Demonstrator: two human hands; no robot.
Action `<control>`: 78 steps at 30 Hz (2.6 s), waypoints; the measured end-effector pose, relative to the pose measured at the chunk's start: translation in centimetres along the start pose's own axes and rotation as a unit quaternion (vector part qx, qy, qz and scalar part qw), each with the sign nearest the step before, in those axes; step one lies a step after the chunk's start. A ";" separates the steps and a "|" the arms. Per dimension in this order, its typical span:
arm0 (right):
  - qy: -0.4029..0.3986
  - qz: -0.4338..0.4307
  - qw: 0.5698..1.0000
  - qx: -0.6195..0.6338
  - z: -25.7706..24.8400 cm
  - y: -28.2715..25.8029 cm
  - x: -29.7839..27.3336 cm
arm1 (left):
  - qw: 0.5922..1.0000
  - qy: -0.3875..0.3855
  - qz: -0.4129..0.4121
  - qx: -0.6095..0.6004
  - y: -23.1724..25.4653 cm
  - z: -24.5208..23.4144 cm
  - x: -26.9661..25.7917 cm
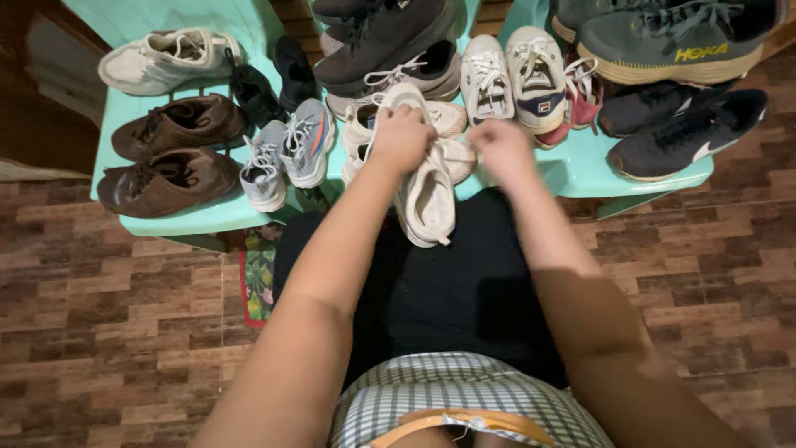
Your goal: The person unlaces a brown leather shoe and then a white sneaker, threading the laces back through the eyelets and tying them. The person handles the shoes one at a time while seated in front of a row of shoes on light green chairs.
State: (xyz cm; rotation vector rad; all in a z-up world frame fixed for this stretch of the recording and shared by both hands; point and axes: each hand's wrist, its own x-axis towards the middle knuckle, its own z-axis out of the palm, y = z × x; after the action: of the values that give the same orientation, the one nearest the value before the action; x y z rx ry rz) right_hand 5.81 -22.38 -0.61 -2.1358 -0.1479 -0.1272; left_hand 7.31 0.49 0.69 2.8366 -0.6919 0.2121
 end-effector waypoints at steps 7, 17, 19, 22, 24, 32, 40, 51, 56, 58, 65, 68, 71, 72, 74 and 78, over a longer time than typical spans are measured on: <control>0.134 -0.028 0.799 0.586 -23.4 -4.1 -4.5 | 0.999 -0.041 -0.016 -0.030 -0.6 0.5 0.6; 0.091 0.161 0.898 0.398 -10.7 -4.1 -1.9 | 0.919 0.187 -0.245 -0.245 -1.1 1.5 -5.9; -0.015 0.200 0.977 0.078 -3.5 -4.6 -0.7 | 0.892 0.092 -0.318 -0.308 -0.5 2.2 -7.7; -0.068 -0.063 0.991 -0.091 2.4 -4.9 -1.9 | 0.907 0.100 -0.261 -0.315 0.7 3.3 -9.6; -0.091 -0.095 0.978 -0.161 3.8 -5.3 -1.8 | 0.917 0.120 -0.219 -0.310 0.3 3.2 -10.3; -0.081 0.084 0.993 -0.017 5.2 -2.4 1.7 | 0.894 0.096 -0.284 -0.334 2.8 3.7 -11.0; -0.038 -0.006 0.998 -0.047 6.3 -1.3 4.1 | 0.941 0.072 -0.216 -0.251 2.1 5.0 -11.3; -0.006 -0.002 0.999 -0.033 7.1 -2.3 7.6 | 0.926 0.044 -0.228 -0.298 0.0 2.7 -8.4; 0.045 0.007 0.996 -0.071 7.9 0.4 9.0 | 0.913 -0.192 -0.080 -0.350 -1.8 -2.7 -9.9; 0.061 0.021 0.996 -0.061 8.2 1.4 9.6 | 0.850 -0.278 -0.017 -0.447 -3.3 -6.5 -13.0; 0.048 0.056 0.996 -0.044 9.7 4.0 11.3 | 0.679 -0.105 -0.183 -0.703 -5.9 -14.4 -16.4; 0.056 0.104 0.989 0.087 8.5 4.7 12.9 | 0.591 0.027 -0.201 -0.781 -5.3 -16.2 -14.9; 0.071 0.085 0.968 0.225 3.8 3.2 13.7 | 0.564 0.090 -0.180 -0.801 -4.0 -19.6 -13.9; 0.079 0.064 0.972 0.210 1.7 1.8 13.6 | 0.567 0.101 -0.203 -0.792 -3.4 -21.1 -13.8; 0.100 -0.040 0.968 0.227 -3.4 -2.5 13.0 | 0.564 0.122 -0.196 -0.793 -2.2 -24.1 -13.7; 0.089 -0.208 0.926 0.302 -11.3 -13.1 8.1 | 0.560 0.160 -0.066 -0.810 0.3 -28.3 -13.9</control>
State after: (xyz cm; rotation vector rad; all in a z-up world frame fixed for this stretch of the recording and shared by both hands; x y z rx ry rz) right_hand 11.35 -24.42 17.48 -1.4430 -0.4691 -0.4612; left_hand -7.53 13.07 25.44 0.9516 -0.2266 -0.0063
